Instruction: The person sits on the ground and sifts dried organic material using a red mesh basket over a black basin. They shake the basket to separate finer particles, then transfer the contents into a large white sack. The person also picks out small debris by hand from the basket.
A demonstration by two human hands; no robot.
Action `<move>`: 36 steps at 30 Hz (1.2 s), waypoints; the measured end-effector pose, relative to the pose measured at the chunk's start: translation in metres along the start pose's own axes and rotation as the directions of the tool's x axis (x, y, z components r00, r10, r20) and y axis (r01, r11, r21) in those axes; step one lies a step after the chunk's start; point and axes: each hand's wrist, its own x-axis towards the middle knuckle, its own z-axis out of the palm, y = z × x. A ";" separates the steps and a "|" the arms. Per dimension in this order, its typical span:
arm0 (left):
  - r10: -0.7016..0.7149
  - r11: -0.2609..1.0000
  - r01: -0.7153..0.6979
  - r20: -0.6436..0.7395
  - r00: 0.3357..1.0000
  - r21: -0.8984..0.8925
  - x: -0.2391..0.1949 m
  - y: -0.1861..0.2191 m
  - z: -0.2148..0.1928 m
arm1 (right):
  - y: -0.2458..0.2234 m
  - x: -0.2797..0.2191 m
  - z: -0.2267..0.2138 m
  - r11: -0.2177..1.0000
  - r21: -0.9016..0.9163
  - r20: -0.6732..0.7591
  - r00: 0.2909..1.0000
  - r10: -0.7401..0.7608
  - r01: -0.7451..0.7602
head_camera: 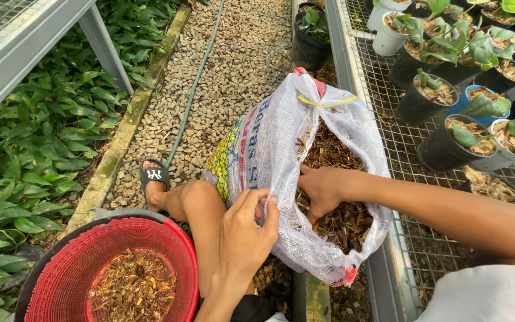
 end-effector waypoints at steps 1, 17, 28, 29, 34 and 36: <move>-0.014 1.000 0.014 0.010 1.000 0.002 -0.001 0.001 -0.001 | 0.000 0.001 -0.001 1.000 -0.006 -0.022 0.999 -0.029 0.029; -0.002 1.000 0.004 0.161 0.987 -0.012 0.004 0.001 0.000 | 0.028 -0.007 -0.011 0.997 0.064 0.091 0.995 0.036 -0.042; 0.016 0.999 -0.017 0.018 1.000 0.049 0.003 -0.006 0.003 | 0.073 -0.021 -0.027 0.947 0.291 0.101 0.989 0.112 -0.137; 0.026 0.998 -0.027 0.015 1.000 0.054 0.003 -0.006 0.003 | 0.075 -0.023 -0.031 0.952 0.266 0.071 0.988 0.140 -0.154; -0.018 0.998 0.016 0.037 0.999 0.056 0.003 -0.007 0.003 | 0.071 -0.034 -0.053 0.897 0.425 0.026 0.992 0.125 -0.124; -0.010 0.999 0.008 0.032 0.999 0.045 0.002 -0.007 0.003 | 0.064 -0.038 -0.065 0.843 0.537 0.013 0.999 0.040 -0.041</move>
